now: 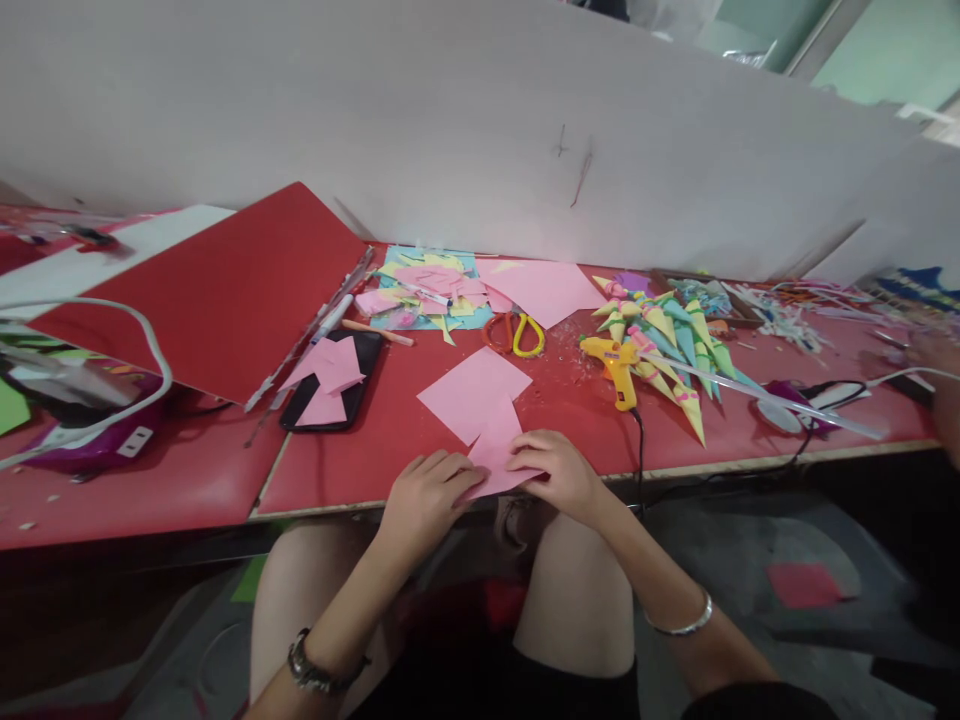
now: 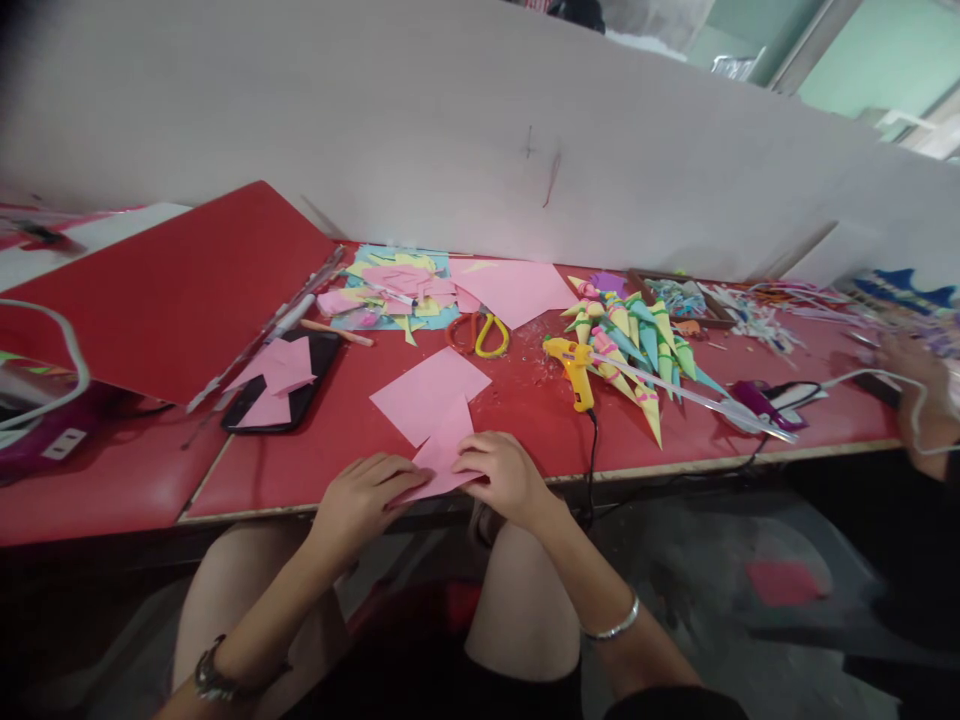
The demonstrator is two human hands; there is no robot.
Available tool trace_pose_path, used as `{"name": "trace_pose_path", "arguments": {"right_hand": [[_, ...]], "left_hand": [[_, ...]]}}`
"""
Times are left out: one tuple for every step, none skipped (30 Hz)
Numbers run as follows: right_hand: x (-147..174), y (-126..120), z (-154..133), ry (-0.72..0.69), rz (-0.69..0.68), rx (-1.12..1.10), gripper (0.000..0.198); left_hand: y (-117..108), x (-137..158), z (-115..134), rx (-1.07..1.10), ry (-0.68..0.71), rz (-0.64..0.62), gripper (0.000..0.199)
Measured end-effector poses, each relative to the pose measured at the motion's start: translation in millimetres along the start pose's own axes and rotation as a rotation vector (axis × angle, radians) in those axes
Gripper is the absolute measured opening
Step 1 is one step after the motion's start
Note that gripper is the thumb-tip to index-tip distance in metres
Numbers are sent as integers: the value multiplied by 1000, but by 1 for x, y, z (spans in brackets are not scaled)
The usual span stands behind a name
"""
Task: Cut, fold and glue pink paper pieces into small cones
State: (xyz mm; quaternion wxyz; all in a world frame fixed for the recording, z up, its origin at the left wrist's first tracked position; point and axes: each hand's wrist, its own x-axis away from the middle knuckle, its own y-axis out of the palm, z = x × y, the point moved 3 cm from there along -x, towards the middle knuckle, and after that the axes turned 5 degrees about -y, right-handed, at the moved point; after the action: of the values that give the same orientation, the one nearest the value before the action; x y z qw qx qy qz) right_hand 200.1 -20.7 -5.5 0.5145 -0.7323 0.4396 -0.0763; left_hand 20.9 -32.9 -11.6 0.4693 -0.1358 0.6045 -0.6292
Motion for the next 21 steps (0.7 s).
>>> {"name": "trace_pose_path", "arguments": {"right_hand": [[-2,0,0,7,3,-5,8],[-3,1,0,13,6,-12,7],[-5,1,1,22,8,-21,7],[-6,2,1,35,11,-30,8],[-7,2,3,53,18,-40,8],[-8,2,4,73,25,-50,9],[-8,2,5,94,38,-61,9],[-9,3,6,113,52,-70,10],[-9,3,7,128,66,-76,10],[-9,3,8,138,79,-80,11],[-9,4,8,145,92,-80,11],[-9,4,8,152,103,-76,11],[-9,5,9,158,116,-70,12],[-9,6,9,164,126,-64,12],[-9,7,10,171,137,-60,12],[-9,8,11,179,147,-55,13],[-9,8,12,186,155,-46,15],[-9,9,12,193,159,-36,18],[-9,10,13,200,159,-23,21],[-10,11,13,205,157,-6,24],[-10,11,12,209,153,13,27]], "left_hand": [[0,0,0,-6,-13,14,16],[0,0,1,-17,-29,27,16],[-1,-1,1,-32,-48,38,18],[-1,-1,1,-51,-68,47,20],[-2,-1,1,-71,-87,53,22],[-3,-2,1,-90,-107,59,25],[-3,-2,1,-108,-126,65,27],[-4,-2,1,-125,-144,68,28],[-4,-2,1,-140,-160,69,29],[-4,-3,1,-154,-176,71,30],[-5,-3,1,-169,-190,73,32],[-5,-3,1,-185,-200,77,34],[-5,-3,1,-198,-208,81,35],[-4,-3,2,-207,-214,85,37],[-4,-3,2,-213,-219,85,37],[-4,-4,2,-218,-224,83,37],[-4,-4,2,-223,-233,78,38],[-4,-4,2,-225,-243,73,38],[-4,-3,1,-226,-255,70,38],[-5,-3,1,-224,-266,67,38],[-6,-3,0,-215,-278,63,38]]}}
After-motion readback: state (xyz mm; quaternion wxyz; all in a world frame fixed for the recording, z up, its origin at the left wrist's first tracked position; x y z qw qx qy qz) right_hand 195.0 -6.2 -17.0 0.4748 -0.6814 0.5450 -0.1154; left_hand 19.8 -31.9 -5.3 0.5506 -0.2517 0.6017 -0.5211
